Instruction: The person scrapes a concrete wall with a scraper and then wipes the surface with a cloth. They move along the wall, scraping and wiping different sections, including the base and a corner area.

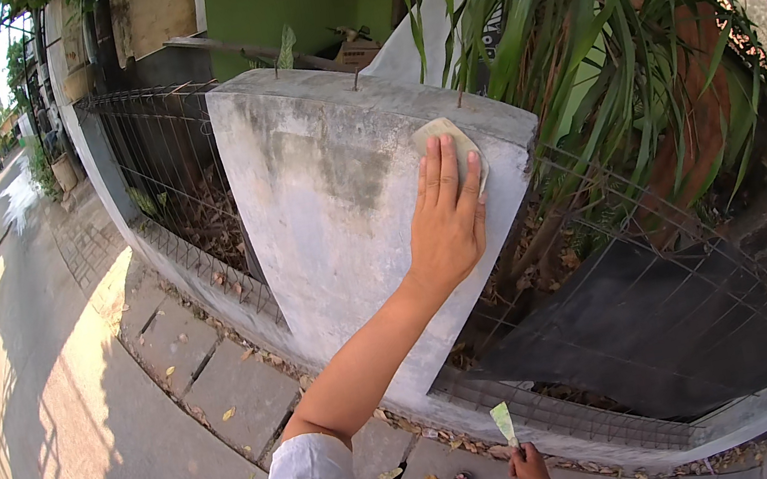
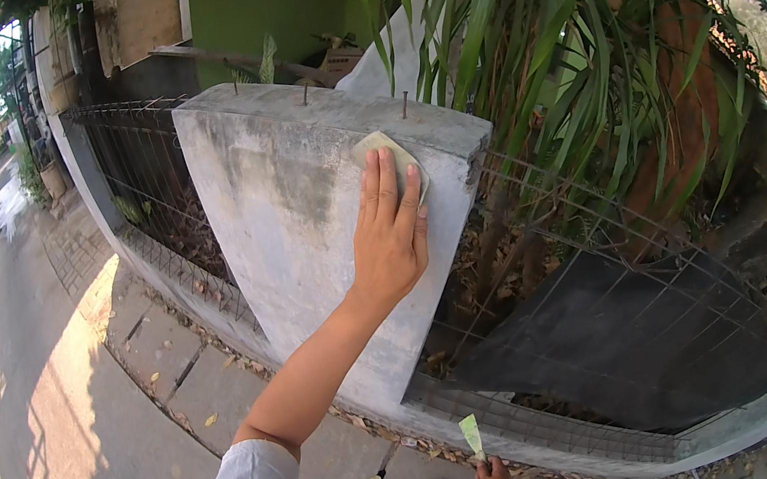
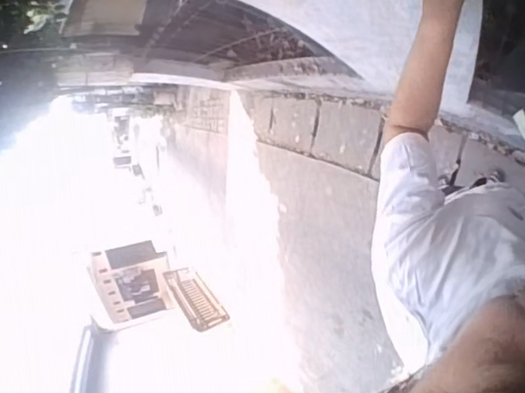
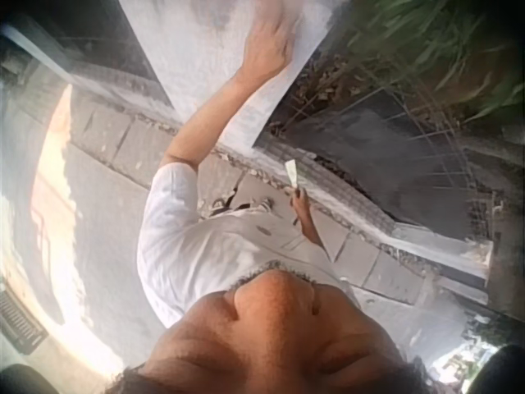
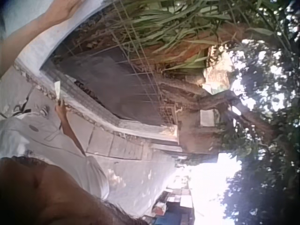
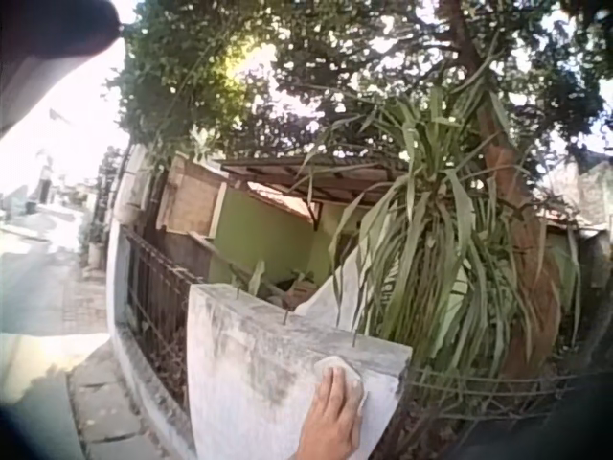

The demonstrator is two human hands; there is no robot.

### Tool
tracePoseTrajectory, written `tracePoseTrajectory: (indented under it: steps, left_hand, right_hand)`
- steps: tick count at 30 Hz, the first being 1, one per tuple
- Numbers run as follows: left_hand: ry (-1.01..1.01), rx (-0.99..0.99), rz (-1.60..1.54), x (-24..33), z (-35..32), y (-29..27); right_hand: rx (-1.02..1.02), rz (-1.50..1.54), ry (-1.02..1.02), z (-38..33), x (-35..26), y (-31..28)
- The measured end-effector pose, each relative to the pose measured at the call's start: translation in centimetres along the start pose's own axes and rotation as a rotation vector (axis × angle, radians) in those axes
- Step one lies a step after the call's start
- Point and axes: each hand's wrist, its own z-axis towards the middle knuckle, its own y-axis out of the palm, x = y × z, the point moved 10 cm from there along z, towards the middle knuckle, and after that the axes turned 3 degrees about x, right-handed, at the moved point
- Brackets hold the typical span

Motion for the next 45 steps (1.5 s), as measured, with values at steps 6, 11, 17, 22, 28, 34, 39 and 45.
tracePoseTrajectory:
  steps: [6,11,17,22,28,34,39,45]
  left_hand:
    - [-0.129,0.199,0.148,-5.8,1.8,-2.7]
    - [0.023,-0.055,-0.024,1.1,0.5,0.1]
    - [-0.299,0.252,0.19,-11.9,2.7,-4.3]
    - [-0.001,0.025,0.054,-4.1,1.4,-1.4]
    - [-0.207,0.254,0.179,-17.4,4.8,-6.4]
    - [-0.481,0.255,0.219,-30.2,6.8,-10.4]
    - [-0.629,0.137,0.183,-33.9,7.5,-11.6]
    - [-0.296,0.122,0.161,-23.9,1.8,-7.8]
  right_hand:
    - [-0.032,0.065,-0.056,1.6,0.7,1.1]
    - [-0.042,0.053,0.012,2.1,1.2,1.9]
    - [-0.019,0.055,-0.019,1.9,-0.2,2.4]
    - [-0.057,0.071,0.037,0.8,0.4,2.5]
    - [-0.002,0.029,0.054,1.4,1.8,1.5]
    - [0.01,0.005,0.018,0.8,0.9,1.5]
    - [0.02,0.074,0.072,0.3,1.8,1.6]
    - [-0.019,-0.028,0.0,-0.2,0.5,1.7]
